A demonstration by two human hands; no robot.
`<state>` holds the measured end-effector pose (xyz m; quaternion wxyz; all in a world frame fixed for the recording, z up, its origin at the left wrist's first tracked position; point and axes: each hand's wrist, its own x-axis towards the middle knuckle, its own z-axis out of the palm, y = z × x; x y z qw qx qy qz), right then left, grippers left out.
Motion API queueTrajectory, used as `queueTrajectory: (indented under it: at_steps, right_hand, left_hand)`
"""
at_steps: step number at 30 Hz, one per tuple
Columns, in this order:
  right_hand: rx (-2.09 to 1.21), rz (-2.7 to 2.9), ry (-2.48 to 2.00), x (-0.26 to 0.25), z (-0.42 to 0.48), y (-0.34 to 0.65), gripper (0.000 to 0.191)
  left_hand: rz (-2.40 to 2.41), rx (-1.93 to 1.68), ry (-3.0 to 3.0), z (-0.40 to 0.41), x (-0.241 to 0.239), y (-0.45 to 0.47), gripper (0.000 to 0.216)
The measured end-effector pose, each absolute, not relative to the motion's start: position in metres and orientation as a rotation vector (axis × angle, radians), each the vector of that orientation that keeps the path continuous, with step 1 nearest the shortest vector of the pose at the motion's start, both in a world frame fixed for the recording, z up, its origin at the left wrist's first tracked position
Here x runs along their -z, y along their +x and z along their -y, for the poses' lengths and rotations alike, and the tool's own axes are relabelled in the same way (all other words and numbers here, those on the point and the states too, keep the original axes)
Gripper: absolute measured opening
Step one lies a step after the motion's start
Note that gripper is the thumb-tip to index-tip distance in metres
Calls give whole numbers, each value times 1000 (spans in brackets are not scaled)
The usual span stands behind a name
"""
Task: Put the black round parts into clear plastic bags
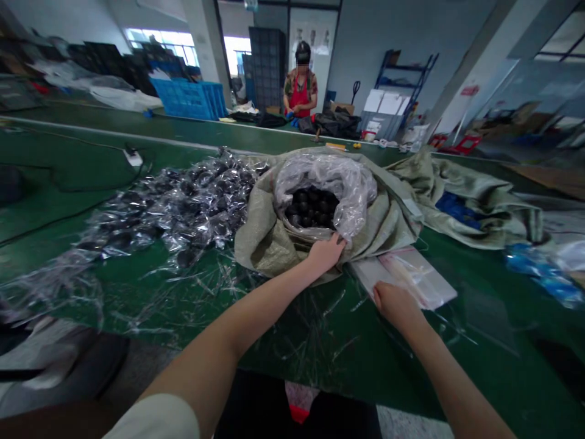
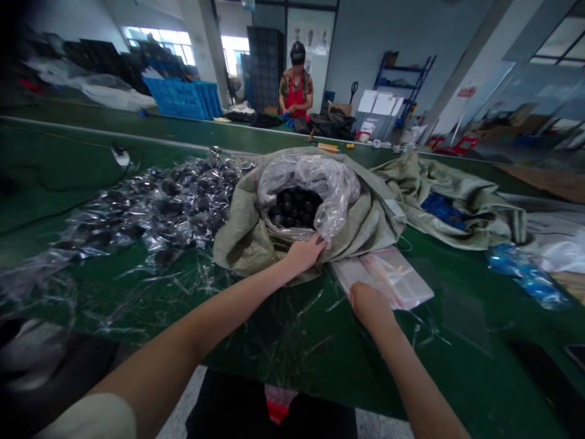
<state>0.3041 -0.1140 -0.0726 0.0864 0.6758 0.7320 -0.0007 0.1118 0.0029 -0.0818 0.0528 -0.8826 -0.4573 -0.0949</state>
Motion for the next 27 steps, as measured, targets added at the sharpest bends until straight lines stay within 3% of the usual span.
queueTrajectory:
  at_steps: [7, 12, 14, 17, 19, 23, 27]
  right_hand:
    - [-35, -2248, 2234, 74, 116, 309, 14]
    - [65, -2522, 2732, 27, 113, 319, 24]
    - [389, -2784, 2871, -2, 108, 310, 28]
    - [1311, -3068, 2871, -36, 87, 278, 35]
    - [1744, -3080, 2843, -46, 65, 252, 38]
    - [2157, -3003, 2802, -38, 14, 210, 36]
    - [2369, -2873, 2732, -23, -16, 193, 35]
  left_hand:
    - [1397, 300, -2684, -5, 79, 113, 42]
    - [1390, 392, -2867, 5, 65, 96, 68]
    - [1433, 653, -2925, 5, 58, 85, 67]
    - [1602, 1278, -3026, -3, 42, 63, 53]
    - [1759, 1704, -3163, -11, 28, 45, 53]
    - [1751, 2085, -3569, -22, 0, 16, 80]
    - [1981, 2009, -3355, -30, -14, 13, 58]
